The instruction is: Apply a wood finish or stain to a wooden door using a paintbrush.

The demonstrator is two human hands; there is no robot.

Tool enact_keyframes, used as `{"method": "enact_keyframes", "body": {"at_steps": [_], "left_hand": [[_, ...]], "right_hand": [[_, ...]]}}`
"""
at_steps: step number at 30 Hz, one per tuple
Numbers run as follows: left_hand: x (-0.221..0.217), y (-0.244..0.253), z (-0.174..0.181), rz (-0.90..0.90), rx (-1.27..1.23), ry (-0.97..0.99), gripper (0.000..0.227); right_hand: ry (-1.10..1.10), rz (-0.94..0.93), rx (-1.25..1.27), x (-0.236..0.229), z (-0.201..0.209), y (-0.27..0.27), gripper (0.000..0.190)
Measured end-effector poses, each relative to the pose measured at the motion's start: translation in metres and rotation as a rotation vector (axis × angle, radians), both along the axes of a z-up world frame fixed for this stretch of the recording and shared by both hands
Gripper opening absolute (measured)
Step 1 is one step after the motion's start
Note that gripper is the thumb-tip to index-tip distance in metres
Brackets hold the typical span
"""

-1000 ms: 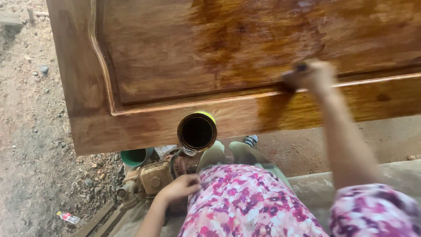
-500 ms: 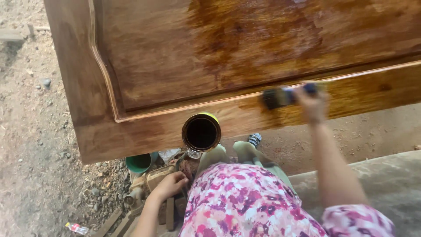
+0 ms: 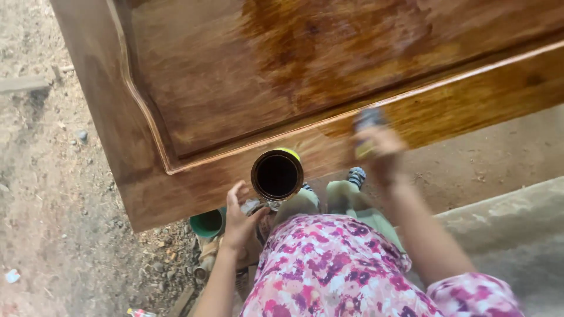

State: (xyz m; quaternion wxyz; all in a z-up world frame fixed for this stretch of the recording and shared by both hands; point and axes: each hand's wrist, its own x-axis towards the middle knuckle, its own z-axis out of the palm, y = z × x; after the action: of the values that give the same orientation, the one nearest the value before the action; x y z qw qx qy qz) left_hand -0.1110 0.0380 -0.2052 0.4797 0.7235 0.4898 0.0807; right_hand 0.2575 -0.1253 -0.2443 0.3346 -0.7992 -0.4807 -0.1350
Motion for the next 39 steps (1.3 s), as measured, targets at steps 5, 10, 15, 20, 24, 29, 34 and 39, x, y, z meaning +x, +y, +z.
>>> {"method": "enact_keyframes", "body": {"at_steps": [5, 10, 15, 20, 24, 29, 34, 39], "left_hand": [[0.033, 0.011, 0.004, -0.109, 0.143, -0.248, 0.129], [0.045, 0.021, -0.026, -0.258, 0.227, -0.365, 0.147], [0.058, 0.019, -0.042, -0.323, 0.259, -0.519, 0.151], [0.054, 0.013, -0.057, -0.284, 0.285, -0.485, 0.138], [0.058, 0.013, -0.048, -0.215, 0.020, -0.623, 0.133], [0.046, 0.018, -0.058, -0.216, 0.351, -0.508, 0.126], [0.022, 0.029, -0.062, -0.135, 0.367, -0.448, 0.128], [0.012, 0.030, -0.036, -0.041, 0.455, -0.323, 0.126]], "right_hand": [[0.361, 0.349, 0.140, -0.105, 0.035, 0.028, 0.019], [0.649, 0.035, 0.358, -0.040, 0.000, -0.029, 0.010], [0.630, -0.330, 0.327, 0.039, -0.045, -0.127, 0.014], [0.137, -0.416, -0.003, 0.013, -0.044, -0.120, 0.008], [0.138, -0.072, 0.085, -0.088, 0.036, -0.047, 0.014], [0.338, 0.252, 0.110, -0.131, 0.038, -0.024, 0.015], [0.577, -0.056, 0.247, -0.055, 0.004, -0.073, 0.015], [0.488, -0.281, 0.265, 0.029, -0.022, -0.138, 0.013]]}}
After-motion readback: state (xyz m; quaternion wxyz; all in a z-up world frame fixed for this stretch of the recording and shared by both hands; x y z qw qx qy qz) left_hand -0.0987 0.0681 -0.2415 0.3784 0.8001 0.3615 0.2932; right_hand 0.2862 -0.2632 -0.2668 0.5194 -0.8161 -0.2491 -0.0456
